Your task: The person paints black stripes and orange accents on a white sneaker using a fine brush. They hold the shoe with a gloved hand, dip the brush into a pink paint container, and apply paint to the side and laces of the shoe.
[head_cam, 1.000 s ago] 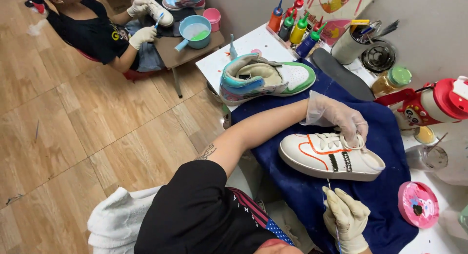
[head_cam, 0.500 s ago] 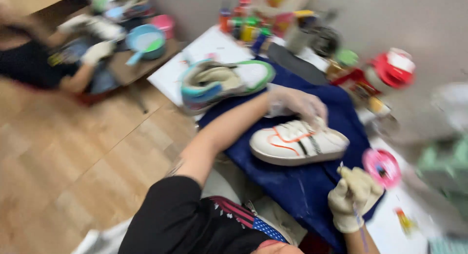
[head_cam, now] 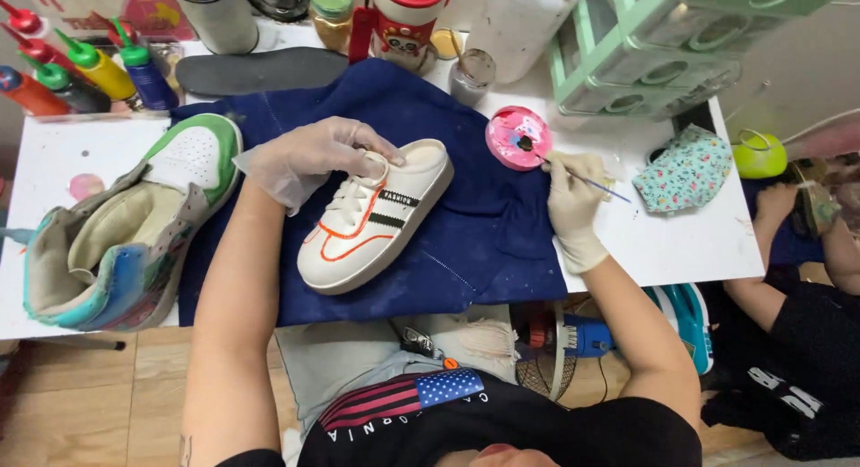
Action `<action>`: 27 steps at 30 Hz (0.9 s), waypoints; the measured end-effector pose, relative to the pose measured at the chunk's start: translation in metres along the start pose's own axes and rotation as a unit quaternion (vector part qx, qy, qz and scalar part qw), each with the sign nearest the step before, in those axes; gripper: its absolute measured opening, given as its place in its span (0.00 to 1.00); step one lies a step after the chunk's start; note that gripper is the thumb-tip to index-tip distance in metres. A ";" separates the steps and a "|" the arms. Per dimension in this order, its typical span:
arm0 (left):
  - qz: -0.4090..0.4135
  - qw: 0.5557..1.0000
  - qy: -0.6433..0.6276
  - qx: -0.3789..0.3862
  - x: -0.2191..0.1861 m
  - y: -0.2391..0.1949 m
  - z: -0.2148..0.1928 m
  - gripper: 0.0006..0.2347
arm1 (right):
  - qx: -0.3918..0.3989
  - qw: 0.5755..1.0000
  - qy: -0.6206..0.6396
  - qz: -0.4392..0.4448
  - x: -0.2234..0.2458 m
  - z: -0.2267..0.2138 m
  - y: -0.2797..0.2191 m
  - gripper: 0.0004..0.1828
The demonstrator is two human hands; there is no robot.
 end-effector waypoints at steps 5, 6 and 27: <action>-0.025 1.000 0.009 -0.003 -0.006 -0.002 0.004 0.13 | 0.034 0.999 -0.004 0.023 -0.009 0.017 0.008 0.07; -0.030 0.999 0.012 -0.002 -0.006 -0.001 0.004 0.13 | 0.049 0.998 0.004 0.040 -0.014 0.021 0.009 0.06; -0.023 0.999 0.029 -0.025 -0.002 0.005 0.004 0.12 | -0.011 1.000 0.025 0.007 0.010 0.016 0.034 0.17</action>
Point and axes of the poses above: each hand's wrist, its own y-axis towards the middle knuckle, its own z-axis out of the palm, x = y × z, the point moved 2 cm from there along y, towards the middle knuckle, and after that the axes turned 6 degrees about x, right-handed, at the moved point
